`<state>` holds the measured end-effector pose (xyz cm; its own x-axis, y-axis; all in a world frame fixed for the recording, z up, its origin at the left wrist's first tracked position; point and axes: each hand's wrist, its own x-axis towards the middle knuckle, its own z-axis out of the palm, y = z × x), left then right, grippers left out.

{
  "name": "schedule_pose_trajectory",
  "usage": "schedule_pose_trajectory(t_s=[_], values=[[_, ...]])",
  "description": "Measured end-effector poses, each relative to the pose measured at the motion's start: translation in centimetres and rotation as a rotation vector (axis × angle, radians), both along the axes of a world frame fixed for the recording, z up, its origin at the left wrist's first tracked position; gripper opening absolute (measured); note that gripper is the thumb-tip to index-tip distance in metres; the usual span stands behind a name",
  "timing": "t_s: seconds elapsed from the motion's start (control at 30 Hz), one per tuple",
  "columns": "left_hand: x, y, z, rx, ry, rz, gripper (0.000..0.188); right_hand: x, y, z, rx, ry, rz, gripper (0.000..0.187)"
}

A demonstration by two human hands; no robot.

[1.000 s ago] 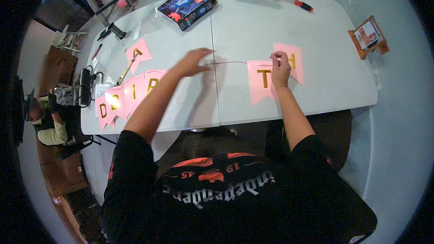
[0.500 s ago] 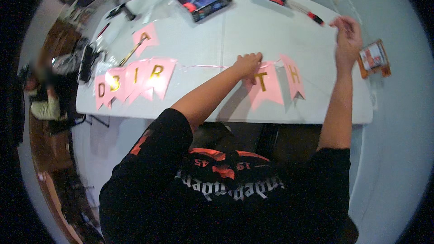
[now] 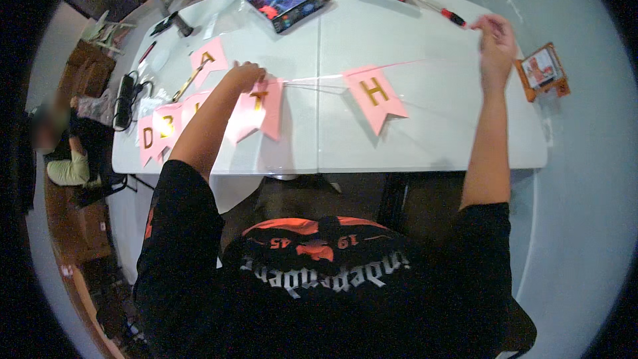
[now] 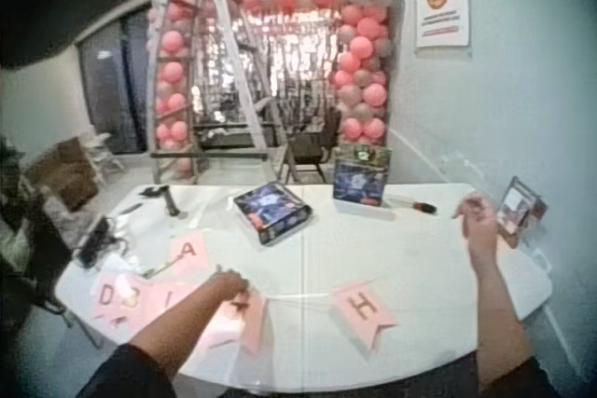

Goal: The person assembles a pink and gold 'HAPPY BIRTHDAY' banner by threading individual lettered pennants onto a string. They handle each pennant one at a time, aligning holes and pulling the string through, then arrange the letters in order on the table.

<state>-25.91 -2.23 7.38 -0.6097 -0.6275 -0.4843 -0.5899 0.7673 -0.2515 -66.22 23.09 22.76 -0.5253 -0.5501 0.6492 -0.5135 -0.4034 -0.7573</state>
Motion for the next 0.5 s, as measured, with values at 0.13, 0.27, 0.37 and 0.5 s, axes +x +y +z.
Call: schedule_pose_trajectory(t_s=[0.13,0.27,0.37,0.5], values=[[-5.5,3.9,0.2,0.202,0.691,-0.062,0.072,6.5,-1.2,2.6,0.063,-0.054,0.247,0.011],[-13.6,10.4,-0.8,0.407,0.619,0.142,0.101,12.2,-2.1,5.7,0.059,-0.084,0.489,0.009],[-14.5,12.8,-2.4,0.254,0.779,0.147,0.088,13.9,-1.7,7.9,-0.048,-0.156,0.581,0.010],[-13.6,12.6,-5.1,0.342,0.993,0.163,0.074,13.5,1.3,9.6,-0.205,-0.264,0.652,0.013]])
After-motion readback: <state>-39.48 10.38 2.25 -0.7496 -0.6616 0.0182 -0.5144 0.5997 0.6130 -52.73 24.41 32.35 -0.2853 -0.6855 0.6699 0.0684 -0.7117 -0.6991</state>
